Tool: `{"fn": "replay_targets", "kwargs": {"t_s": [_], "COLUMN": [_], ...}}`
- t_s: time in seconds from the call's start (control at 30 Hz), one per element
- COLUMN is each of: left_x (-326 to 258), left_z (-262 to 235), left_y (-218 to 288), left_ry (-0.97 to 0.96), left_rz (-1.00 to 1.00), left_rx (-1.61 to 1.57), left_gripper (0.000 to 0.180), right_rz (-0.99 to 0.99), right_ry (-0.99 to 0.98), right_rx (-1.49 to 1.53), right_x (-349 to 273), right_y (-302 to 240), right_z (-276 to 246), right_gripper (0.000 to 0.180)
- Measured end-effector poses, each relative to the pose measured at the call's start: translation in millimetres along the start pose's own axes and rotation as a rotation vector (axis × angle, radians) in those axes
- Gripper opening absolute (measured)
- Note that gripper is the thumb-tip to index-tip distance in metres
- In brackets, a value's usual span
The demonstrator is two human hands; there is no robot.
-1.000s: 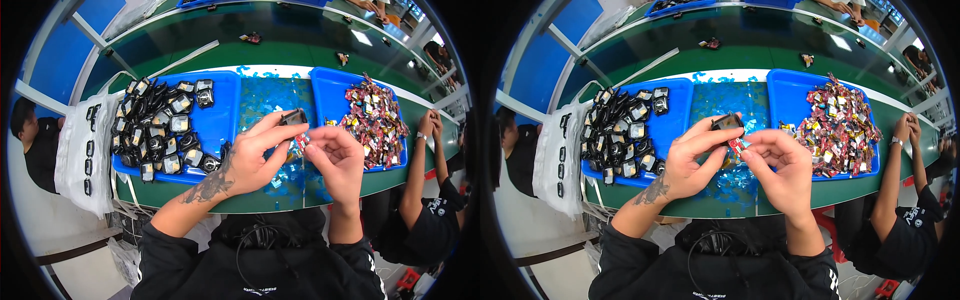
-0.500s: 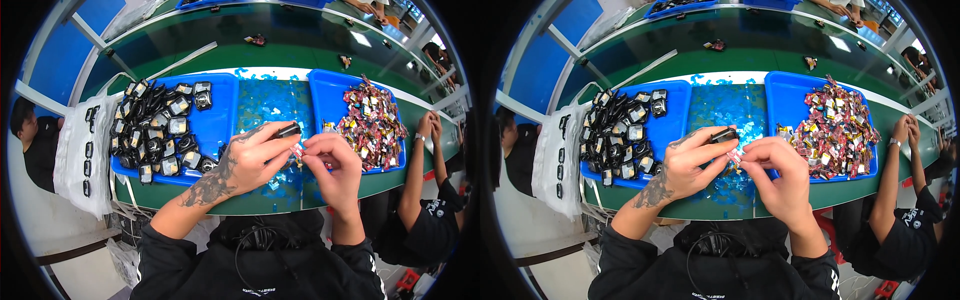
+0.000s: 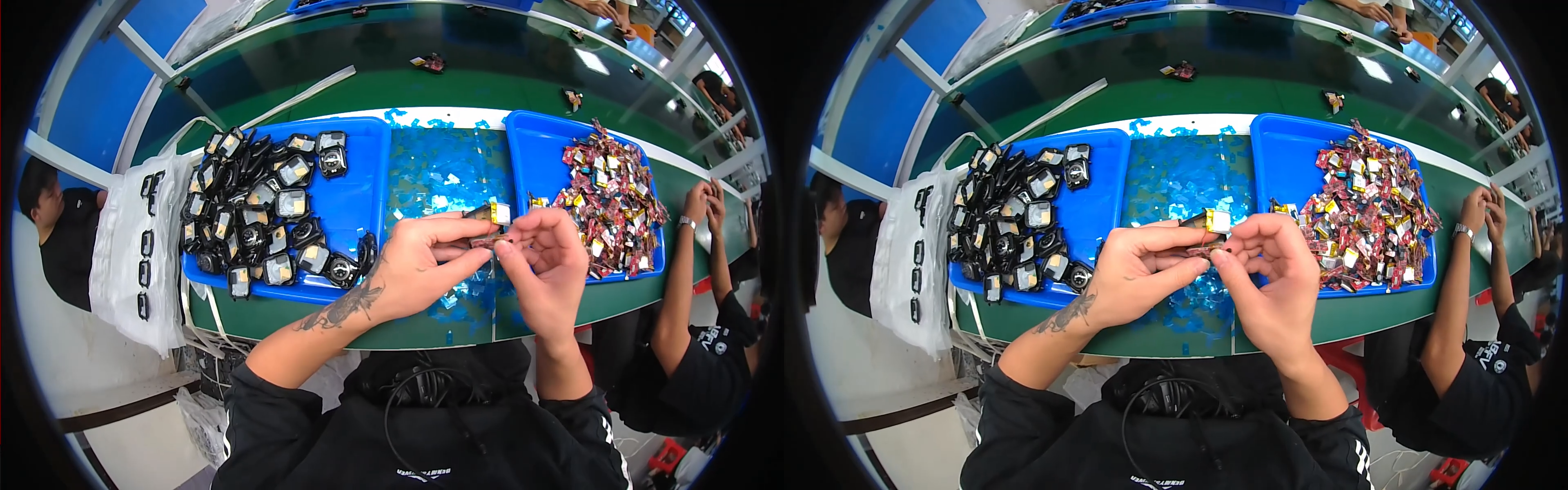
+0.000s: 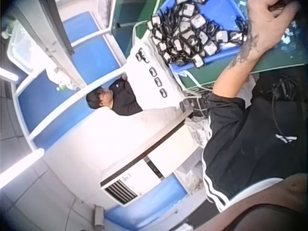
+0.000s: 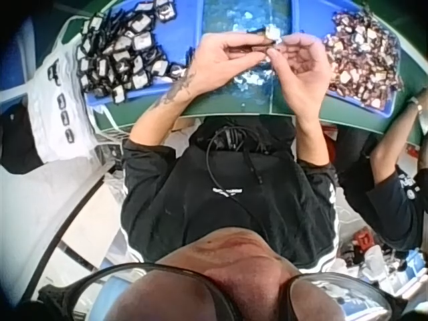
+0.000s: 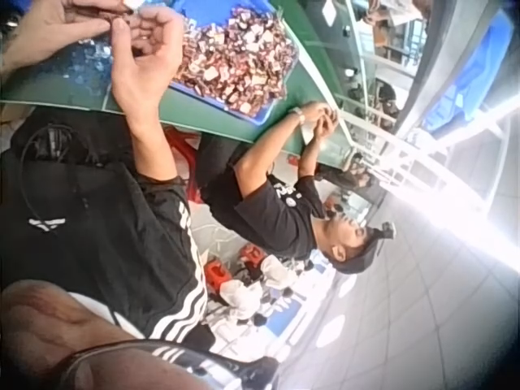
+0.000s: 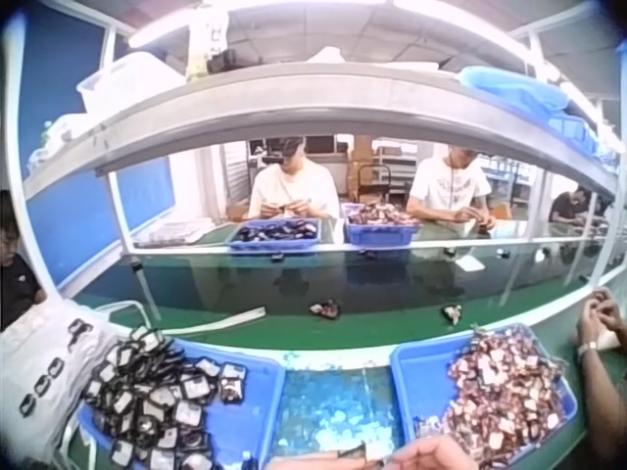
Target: Assembling internal and decorative components into smartwatch housings on a factory assembly line.
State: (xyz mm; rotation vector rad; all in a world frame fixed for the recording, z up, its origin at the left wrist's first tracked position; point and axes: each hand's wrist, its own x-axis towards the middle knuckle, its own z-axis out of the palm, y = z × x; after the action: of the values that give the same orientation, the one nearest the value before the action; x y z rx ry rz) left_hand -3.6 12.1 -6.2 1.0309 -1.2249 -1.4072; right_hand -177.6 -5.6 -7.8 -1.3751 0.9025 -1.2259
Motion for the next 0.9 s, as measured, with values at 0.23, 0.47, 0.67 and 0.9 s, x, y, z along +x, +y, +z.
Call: {"fn": "replay_targets", "kwargs": {"t_s": [0.23, 0.47, 0.67, 0.9], "left_x": [-2.2, 1.6, 0.6, 0.0], "left_z": [-2.3, 0.2, 1.9, -0.7], "left_y": [-9.3, -2.2, 1.6, -6.3], "left_ry": [0.011, 0.007, -0.003, 0.032], "left_rz": [-0.015, 0.048, 0.020, 0.042], "left_rx": [-0.101, -0.141, -0.075, -0.147], "left_gripper": [0.043, 0.046, 0.050, 0.053], "right_rz": [-0.006, 0.048, -0.049, -0.035], "right_ry": [0.013, 0.019, 0.047, 0.032], "right_rx": [-0.111, -0.088, -0.269, -0.346], "right_x": [2.1, 3.9, 3.8, 5.2], "right_y": [0.2, -0.1, 4.8, 5.8], "right_z": [5.6, -0.5, -0.9, 15.9], "right_gripper": [0.032, 0.035, 0.041, 0.047]}}
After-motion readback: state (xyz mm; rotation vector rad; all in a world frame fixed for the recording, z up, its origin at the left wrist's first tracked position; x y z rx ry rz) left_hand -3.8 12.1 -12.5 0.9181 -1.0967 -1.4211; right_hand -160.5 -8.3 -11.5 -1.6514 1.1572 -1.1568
